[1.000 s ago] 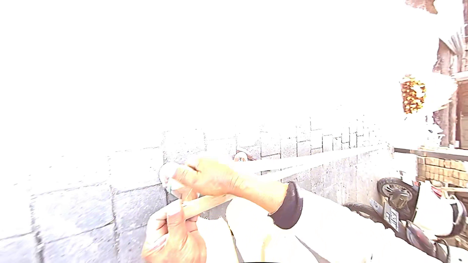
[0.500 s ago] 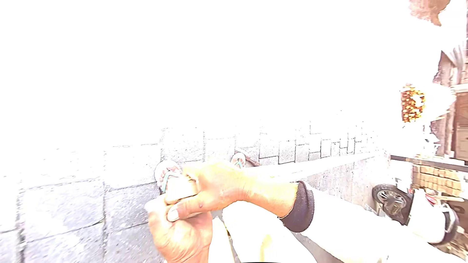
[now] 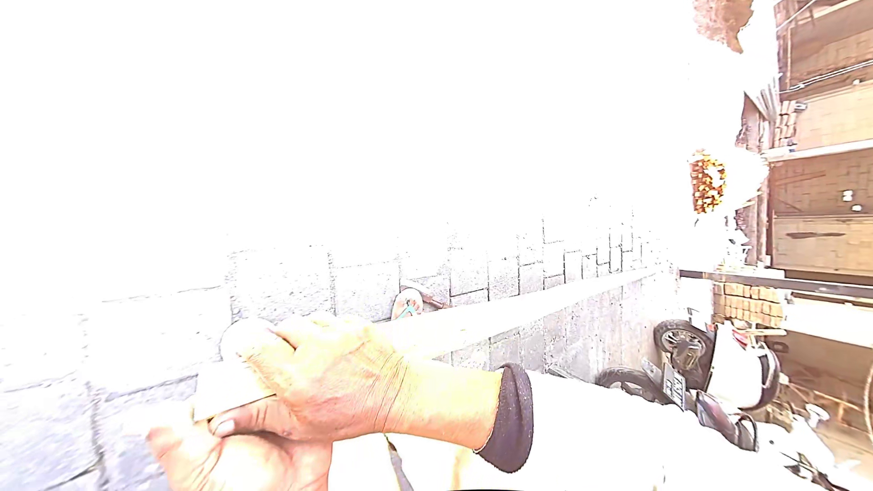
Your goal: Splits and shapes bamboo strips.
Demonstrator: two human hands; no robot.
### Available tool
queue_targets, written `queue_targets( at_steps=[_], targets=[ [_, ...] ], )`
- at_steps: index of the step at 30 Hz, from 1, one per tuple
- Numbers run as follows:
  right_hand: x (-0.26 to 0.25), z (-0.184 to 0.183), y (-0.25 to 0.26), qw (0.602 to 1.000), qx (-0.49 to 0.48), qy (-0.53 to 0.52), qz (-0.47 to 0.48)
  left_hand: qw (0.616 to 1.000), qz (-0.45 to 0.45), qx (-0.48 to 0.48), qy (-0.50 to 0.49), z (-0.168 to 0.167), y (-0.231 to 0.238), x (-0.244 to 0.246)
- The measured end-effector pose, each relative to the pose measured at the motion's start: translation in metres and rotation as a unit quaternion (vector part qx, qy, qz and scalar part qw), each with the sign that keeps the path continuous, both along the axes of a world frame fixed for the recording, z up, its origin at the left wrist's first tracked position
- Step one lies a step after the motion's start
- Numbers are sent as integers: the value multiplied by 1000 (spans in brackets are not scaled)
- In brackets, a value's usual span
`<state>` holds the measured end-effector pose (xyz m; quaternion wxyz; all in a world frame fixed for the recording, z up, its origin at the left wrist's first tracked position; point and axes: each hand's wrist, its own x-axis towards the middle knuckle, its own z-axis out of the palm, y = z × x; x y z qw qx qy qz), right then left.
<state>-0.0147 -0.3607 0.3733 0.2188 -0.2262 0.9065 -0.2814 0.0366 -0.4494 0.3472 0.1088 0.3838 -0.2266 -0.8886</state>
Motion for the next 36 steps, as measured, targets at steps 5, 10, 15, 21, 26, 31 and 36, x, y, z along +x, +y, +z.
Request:
queue_targets(
  at_steps=[5, 10, 15, 21, 26, 31, 36],
  targets=[
    [-17, -5, 5, 997, 10, -44, 70, 1000, -2, 17, -17, 5, 8, -10],
    [-48, -14, 13, 973, 20, -224, 45, 995, 15, -60, -76, -6, 26, -15],
    [-60, -35, 16, 965, -23, -262, 22, 992, 9, -105, -70, -20, 32, -15],
    [-70, -46, 13, 947, -4, -322, 13, 995, 3, -91, -52, -31, 31, -15],
    [-71, -52, 9, 951, 14, -309, 7, 993, -18, -76, -86, -21, 31, -19],
    [-76, -33, 9, 938, 24, -346, -9, 997, -37, -67, -33, -14, 31, -21],
    [-79, -72, 25, 974, -103, -194, 50, 940, -58, -53, -331, 151, 68, -65]
  ],
)
